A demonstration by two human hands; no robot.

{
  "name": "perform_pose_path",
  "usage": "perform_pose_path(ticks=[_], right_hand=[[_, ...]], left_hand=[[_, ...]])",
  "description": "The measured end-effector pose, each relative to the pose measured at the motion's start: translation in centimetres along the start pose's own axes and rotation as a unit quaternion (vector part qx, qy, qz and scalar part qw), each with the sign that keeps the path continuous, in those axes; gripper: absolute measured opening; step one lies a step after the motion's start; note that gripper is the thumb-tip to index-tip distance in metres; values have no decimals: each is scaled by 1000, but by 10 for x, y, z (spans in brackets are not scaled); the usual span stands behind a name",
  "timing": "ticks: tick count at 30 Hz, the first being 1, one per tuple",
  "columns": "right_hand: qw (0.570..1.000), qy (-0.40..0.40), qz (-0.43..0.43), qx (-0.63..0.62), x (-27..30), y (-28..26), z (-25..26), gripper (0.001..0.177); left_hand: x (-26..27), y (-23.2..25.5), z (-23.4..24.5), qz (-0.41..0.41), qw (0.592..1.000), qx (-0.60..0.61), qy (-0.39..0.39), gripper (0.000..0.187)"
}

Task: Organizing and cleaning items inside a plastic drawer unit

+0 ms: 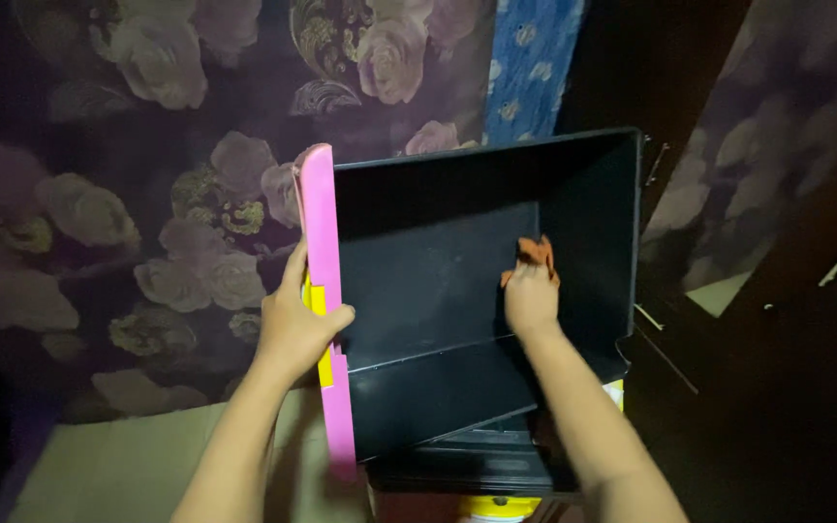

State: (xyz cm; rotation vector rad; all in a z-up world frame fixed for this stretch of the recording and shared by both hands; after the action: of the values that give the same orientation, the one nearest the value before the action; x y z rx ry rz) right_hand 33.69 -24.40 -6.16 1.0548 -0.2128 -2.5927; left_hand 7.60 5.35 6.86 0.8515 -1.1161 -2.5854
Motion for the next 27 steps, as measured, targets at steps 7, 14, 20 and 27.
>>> perform_pose_path(ticks=[7, 14, 20, 27], right_hand=[[908, -364, -149, -143, 55, -14, 21, 36], [859, -324, -148, -367, 65, -26, -8, 34], [618, 212, -350, -671, 28, 61, 12, 33], [846, 220, -325, -360, -71, -22, -19, 16]], left_hand=[[17, -5, 4, -39, 999, 8, 25, 99], [12, -13, 7, -54, 997, 8, 61, 100], [11, -8, 8, -38, 998, 7, 42, 104], [18, -8, 6, -64, 998, 3, 25, 107]])
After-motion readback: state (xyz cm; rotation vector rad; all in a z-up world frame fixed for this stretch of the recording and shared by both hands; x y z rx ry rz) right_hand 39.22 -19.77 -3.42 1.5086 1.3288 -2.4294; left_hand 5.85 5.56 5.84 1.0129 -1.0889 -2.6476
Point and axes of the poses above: each hand's wrist, its own x-axis away from the middle knuckle, its own z-axis out of the back of the hand, y = z × x, the point moved 7 cm from there along -x, towards the middle knuckle, and after that the axes turned 8 degrees about -x, right-handed, at the moved point
